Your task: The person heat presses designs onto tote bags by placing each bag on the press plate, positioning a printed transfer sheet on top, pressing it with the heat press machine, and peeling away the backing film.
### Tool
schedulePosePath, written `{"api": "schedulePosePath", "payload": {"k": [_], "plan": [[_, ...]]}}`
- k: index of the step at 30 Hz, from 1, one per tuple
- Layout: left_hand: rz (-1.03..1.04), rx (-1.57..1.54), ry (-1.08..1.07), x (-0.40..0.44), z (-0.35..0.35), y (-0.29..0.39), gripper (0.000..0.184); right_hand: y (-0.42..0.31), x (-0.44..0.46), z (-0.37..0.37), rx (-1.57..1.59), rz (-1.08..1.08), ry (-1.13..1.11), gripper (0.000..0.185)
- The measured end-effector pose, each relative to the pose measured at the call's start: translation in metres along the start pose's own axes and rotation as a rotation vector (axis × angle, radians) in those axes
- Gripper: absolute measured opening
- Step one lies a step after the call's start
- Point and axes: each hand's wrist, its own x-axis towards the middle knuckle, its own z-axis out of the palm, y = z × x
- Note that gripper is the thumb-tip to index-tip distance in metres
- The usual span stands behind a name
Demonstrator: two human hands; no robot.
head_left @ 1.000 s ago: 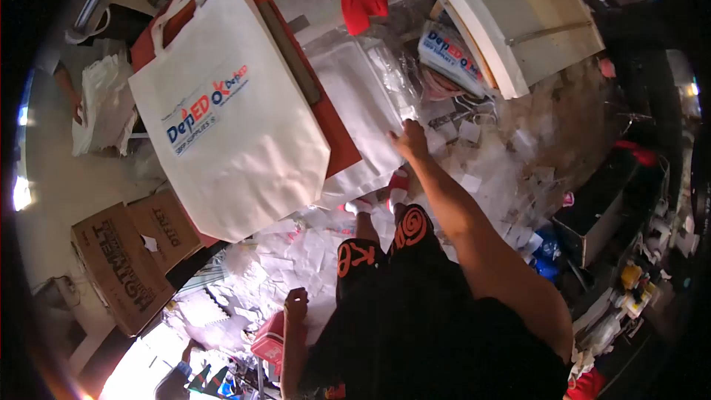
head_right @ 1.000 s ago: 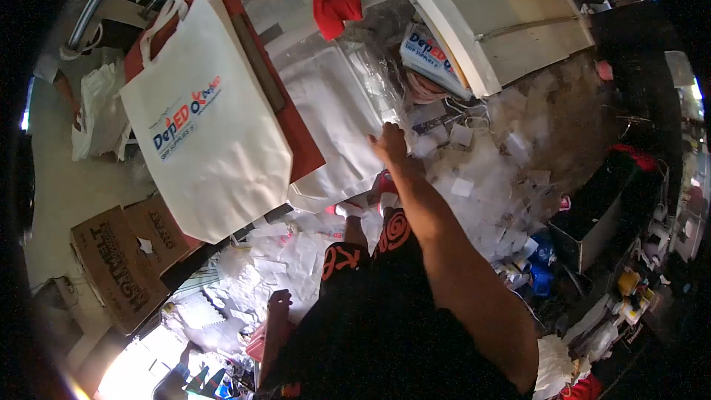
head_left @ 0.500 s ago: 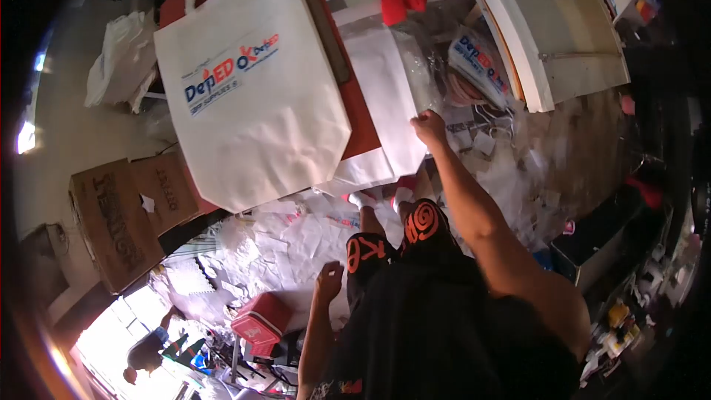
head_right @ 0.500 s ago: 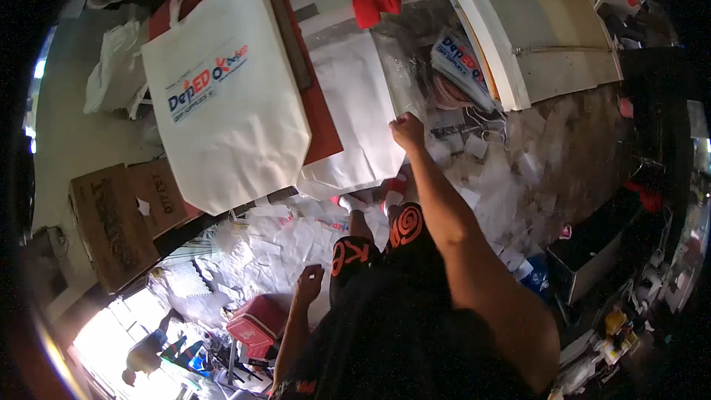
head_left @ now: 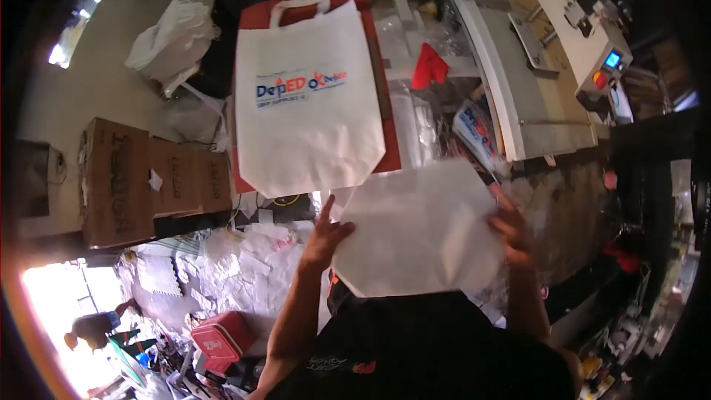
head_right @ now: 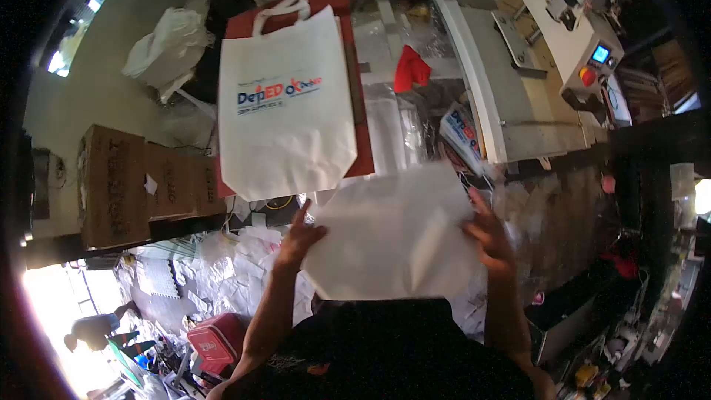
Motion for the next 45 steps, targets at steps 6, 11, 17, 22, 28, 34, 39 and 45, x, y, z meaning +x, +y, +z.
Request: {"api": "schedulePosePath", "payload": {"k": [6,11,17,22,28,34,39,45], "plan": [[0.735,0.329,0.127,-0.092,-0.001,0.186,0.056,-0.154,0.004,0.055,-0.416,-0.491,-0.065,0.042],[1.087,0.483,0.44,-0.09,-0.018,0.358,0.036,-0.291,0.075,0.145,-0.078,-0.617,-0.096,0.028],[1.937,0.029,-0.052,-0.162,-0.033,0.399,0.029,-0.334,0.061,0.178,0.037,-1.431,-0.277,0.031],[0.885,1.093,0.854,0.05,-0.104,0.313,0.026,-0.165,0.214,0.229,-0.415,-0.645,-0.01,0.042],[0.609,1.25,0.61,0.157,-0.175,0.177,0.041,0.003,0.266,0.223,-0.801,-0.38,0.099,0.033],[0.568,1.216,0.702,0.143,-0.166,0.181,0.046,0.011,0.252,0.236,-1.047,-0.773,0.294,0.026],[0.567,1.253,0.741,0.133,-0.161,0.18,0.044,0.018,0.238,0.242,-1.142,-0.949,0.385,0.029],[0.683,1.217,0.733,0.127,-0.159,0.175,0.043,0.012,0.219,0.248,-1.199,-0.936,0.392,0.031]]}}
